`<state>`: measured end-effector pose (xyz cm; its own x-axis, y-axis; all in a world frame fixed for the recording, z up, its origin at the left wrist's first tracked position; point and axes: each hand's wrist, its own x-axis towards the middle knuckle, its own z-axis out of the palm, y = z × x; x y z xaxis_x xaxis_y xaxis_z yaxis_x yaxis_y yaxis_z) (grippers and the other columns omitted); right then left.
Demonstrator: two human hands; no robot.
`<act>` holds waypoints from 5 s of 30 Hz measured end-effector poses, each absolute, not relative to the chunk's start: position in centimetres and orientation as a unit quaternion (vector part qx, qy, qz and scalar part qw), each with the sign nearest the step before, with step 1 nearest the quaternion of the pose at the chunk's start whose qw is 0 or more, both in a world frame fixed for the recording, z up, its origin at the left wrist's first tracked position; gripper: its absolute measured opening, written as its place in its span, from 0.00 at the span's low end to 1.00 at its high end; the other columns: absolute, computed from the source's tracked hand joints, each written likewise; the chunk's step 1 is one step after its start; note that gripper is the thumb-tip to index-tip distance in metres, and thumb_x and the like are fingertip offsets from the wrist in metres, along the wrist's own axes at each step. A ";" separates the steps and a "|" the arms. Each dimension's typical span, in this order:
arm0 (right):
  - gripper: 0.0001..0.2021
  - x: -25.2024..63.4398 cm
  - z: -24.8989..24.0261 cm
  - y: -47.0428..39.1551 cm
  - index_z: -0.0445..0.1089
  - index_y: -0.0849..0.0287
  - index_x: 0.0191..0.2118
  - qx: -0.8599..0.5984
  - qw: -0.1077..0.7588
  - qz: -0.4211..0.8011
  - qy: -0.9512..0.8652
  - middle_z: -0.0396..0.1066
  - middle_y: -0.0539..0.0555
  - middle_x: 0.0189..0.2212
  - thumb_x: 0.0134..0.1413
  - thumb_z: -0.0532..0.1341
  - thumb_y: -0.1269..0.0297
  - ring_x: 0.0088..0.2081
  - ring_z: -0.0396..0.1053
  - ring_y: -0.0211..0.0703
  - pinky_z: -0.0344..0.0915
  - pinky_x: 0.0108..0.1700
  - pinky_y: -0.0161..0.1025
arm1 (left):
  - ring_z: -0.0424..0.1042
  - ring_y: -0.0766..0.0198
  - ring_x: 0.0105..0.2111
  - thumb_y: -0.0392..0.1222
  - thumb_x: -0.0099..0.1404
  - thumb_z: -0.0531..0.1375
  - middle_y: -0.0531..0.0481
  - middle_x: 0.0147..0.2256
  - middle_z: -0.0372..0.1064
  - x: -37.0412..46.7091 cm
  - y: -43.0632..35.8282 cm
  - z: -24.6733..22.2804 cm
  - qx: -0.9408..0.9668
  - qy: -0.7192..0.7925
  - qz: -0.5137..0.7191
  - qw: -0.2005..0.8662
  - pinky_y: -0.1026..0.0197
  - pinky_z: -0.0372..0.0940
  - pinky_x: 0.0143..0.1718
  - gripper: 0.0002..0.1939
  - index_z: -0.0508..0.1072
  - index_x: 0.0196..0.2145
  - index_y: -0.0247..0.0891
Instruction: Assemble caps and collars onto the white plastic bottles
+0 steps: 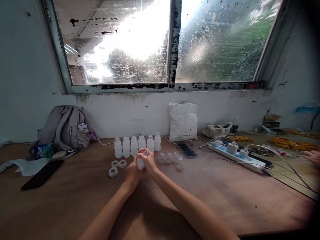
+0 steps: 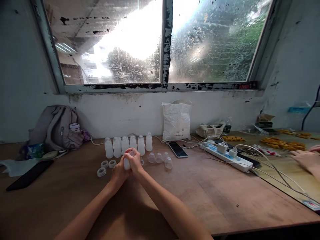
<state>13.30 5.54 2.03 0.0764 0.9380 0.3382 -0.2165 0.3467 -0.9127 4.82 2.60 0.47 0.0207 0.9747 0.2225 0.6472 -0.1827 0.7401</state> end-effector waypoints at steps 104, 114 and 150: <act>0.22 18.5 -1.0 3.9 0.62 0.61 0.19 -0.316 0.462 0.743 -0.368 0.60 0.49 0.13 0.46 0.51 0.46 0.16 0.58 0.35 0.55 0.18 0.31 | 0.60 0.66 0.22 0.43 0.48 0.55 0.53 0.21 0.62 3.8 4.3 -2.1 0.526 0.514 0.608 0.298 0.67 0.55 0.22 0.08 0.67 0.21 0.35; 0.19 18.1 -1.7 3.5 0.60 0.61 0.18 -0.314 0.488 0.728 -0.365 0.60 0.48 0.14 0.45 0.53 0.49 0.16 0.58 0.34 0.53 0.18 0.31 | 0.62 0.64 0.22 0.43 0.50 0.54 0.53 0.21 0.64 4.5 3.8 -2.5 0.515 0.553 0.610 0.238 0.66 0.55 0.23 0.08 0.67 0.21 0.37; 0.18 21.8 18.9 15.8 0.65 0.63 0.44 -0.531 0.529 -0.032 -0.661 0.68 0.58 0.36 0.48 0.57 0.60 0.36 0.66 0.44 0.61 0.41 0.42 | 0.63 0.59 0.41 0.44 0.58 0.53 0.43 0.42 0.60 2.6 5.9 -2.0 0.575 0.494 0.613 0.224 0.59 0.60 0.37 0.13 0.60 0.41 0.37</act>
